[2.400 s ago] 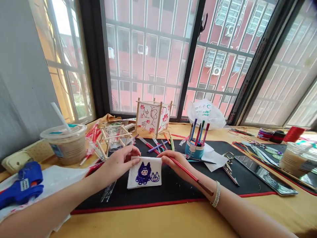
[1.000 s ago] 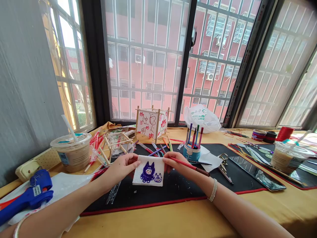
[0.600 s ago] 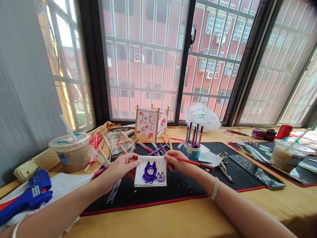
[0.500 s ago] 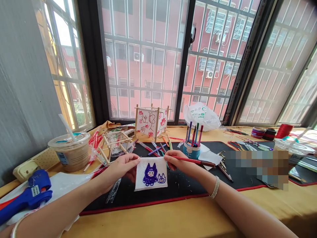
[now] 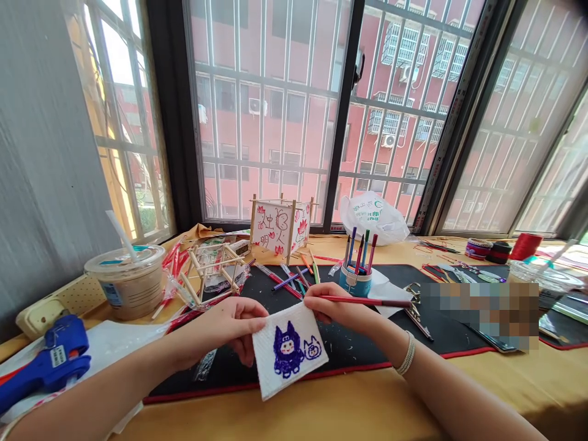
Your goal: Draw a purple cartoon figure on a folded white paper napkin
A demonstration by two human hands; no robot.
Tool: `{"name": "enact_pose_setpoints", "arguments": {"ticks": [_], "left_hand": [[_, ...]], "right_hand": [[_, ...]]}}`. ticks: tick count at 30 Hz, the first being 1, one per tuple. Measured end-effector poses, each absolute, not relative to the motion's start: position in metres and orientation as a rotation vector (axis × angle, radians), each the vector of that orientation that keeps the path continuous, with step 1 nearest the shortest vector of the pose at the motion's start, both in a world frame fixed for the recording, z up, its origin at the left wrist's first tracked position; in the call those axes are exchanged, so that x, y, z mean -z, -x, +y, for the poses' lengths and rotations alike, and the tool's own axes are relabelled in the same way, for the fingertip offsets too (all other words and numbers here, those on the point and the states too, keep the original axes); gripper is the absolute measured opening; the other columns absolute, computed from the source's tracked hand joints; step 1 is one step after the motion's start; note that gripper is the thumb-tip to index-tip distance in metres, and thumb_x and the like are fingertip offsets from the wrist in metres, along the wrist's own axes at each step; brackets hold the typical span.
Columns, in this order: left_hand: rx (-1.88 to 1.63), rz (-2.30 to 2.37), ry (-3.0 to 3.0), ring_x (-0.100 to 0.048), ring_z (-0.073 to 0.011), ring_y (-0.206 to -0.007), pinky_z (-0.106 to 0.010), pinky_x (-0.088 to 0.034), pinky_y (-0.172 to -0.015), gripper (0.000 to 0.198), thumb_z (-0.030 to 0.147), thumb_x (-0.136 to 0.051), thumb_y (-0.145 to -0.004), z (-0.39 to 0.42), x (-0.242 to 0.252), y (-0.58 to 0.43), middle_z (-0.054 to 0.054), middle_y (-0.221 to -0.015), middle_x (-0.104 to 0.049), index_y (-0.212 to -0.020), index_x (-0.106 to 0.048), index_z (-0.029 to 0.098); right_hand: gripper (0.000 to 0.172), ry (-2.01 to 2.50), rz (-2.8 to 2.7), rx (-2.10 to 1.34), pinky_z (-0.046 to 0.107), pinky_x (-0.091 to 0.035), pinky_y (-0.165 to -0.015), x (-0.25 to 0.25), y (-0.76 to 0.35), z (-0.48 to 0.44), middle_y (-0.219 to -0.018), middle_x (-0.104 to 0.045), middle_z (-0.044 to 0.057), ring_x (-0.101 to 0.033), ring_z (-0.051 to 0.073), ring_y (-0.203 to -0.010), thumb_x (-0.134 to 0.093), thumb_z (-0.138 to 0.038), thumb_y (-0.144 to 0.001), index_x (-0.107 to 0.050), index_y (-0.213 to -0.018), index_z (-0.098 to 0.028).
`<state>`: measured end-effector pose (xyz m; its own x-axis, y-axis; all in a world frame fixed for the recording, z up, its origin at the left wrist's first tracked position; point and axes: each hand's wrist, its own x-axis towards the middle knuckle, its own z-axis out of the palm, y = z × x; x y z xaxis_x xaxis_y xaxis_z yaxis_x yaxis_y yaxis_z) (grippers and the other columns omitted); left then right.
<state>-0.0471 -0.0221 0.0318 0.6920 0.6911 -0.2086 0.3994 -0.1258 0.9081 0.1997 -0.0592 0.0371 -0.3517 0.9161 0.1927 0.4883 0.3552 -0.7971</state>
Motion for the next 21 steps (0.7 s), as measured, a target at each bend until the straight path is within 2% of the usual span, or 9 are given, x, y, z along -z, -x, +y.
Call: {"name": "enact_pose_setpoints", "arguments": {"ticks": [5, 8, 11, 16, 21], "left_hand": [[-0.127, 1.039, -1.958, -0.05, -0.0071, -0.046, -0.022, -0.045, -0.047, 0.027, 0.04, -0.053, -0.094, -0.014, -0.021, 0.043, 0.005, -0.065, -0.058, -0.094, -0.059, 0.014], [-0.176, 1.122, -2.159, -0.058, -0.0115, -0.062, -0.029, -0.051, -0.063, 0.029, 0.042, -0.054, -0.093, -0.015, -0.021, 0.041, 0.003, -0.073, -0.06, -0.088, -0.061, 0.015], [-0.209, 1.182, -2.332, -0.061, -0.0156, -0.077, -0.035, -0.05, -0.076, 0.028, 0.042, -0.056, -0.091, -0.018, -0.024, 0.041, 0.001, -0.079, -0.062, -0.083, -0.061, 0.015], [-0.184, 1.222, -2.469, -0.061, -0.0162, -0.082, -0.037, -0.05, -0.08, 0.025, 0.038, -0.056, -0.092, -0.022, -0.028, 0.042, 0.0, -0.084, -0.063, -0.085, -0.062, 0.015], [-0.186, 1.214, -2.51, -0.061, -0.0167, -0.085, -0.038, -0.05, -0.081, 0.022, 0.036, -0.055, -0.093, -0.023, -0.027, 0.042, -0.001, -0.088, -0.064, -0.088, -0.062, 0.015]], "right_hand": [[0.013, 1.352, -2.206, -0.518, 0.024, -0.033, -0.056, -0.027, -0.2, -0.052, -0.062, -0.057, 0.0, -0.048, 0.012, -0.058, -0.057, -0.017, -0.079, -0.062, -0.067, -0.016], [0.014, 1.415, -2.28, -0.343, 0.025, -0.034, -0.059, -0.022, -0.196, -0.051, -0.068, -0.065, 0.003, -0.054, 0.016, -0.063, -0.056, -0.019, -0.084, -0.068, -0.077, -0.016], [0.015, 1.468, -2.315, -0.215, 0.027, -0.037, -0.062, -0.02, -0.195, -0.05, -0.075, -0.071, 0.007, -0.061, 0.02, -0.071, -0.056, -0.021, -0.086, -0.07, -0.089, -0.017], [0.021, 1.555, -2.276, -0.081, 0.03, -0.043, -0.071, -0.019, -0.199, -0.047, -0.091, -0.075, 0.01, -0.068, 0.025, -0.085, -0.055, -0.022, -0.088, -0.068, -0.104, -0.017], [0.031, 1.684, -2.071, -0.039, 0.032, -0.045, -0.078, -0.023, -0.208, -0.042, -0.103, -0.073, 0.012, -0.067, 0.026, -0.096, -0.046, -0.016, -0.092, -0.062, -0.118, -0.017]]}}
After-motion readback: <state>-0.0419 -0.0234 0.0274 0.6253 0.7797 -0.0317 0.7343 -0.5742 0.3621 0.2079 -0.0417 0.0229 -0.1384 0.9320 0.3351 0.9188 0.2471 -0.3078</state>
